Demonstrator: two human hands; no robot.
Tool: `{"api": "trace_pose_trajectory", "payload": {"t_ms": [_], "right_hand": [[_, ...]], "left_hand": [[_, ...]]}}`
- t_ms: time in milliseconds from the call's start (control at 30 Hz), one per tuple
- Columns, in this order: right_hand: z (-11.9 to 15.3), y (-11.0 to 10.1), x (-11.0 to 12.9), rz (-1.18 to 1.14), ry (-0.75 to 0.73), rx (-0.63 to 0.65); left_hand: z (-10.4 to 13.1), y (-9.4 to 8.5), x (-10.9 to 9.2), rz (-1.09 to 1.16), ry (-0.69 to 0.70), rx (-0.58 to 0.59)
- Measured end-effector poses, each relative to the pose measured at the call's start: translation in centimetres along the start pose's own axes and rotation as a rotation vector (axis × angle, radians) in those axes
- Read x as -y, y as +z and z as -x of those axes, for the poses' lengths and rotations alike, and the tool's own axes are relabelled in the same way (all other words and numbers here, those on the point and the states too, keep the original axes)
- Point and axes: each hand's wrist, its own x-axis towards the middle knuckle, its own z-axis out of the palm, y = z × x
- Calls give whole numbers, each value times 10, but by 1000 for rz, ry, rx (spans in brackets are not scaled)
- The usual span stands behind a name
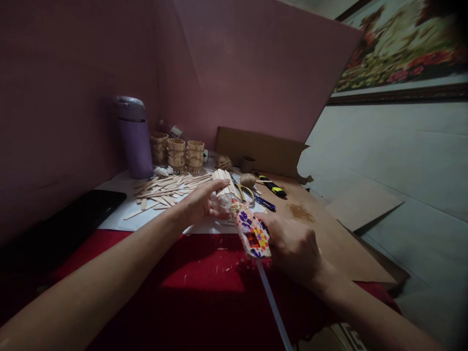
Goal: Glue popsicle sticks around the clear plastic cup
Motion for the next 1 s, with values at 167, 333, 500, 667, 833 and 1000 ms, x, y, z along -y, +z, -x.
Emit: {"api": "trace_pose_trajectory", "payload": {"t_ms": [167,333,500,667,833,1000], "right_hand": [[10,-10,-9,12,171,-66],[40,-11,-48,64,493,188],[75,-10,-87,-122,558,410],[89,-7,-99,-67,515,528],[69,-8,-91,64,391,558],[5,-12,-43,-110,310,212]], "left_hand": [[2,0,-4,48,-60,-49],[3,0,-7,45,-27,-68],[5,2,-9,9,-14,-92],[4,1,-9,-38,-13,-84],[5,1,-9,-29,-20,-67],[6,4,-9,23,1,-29]]}}
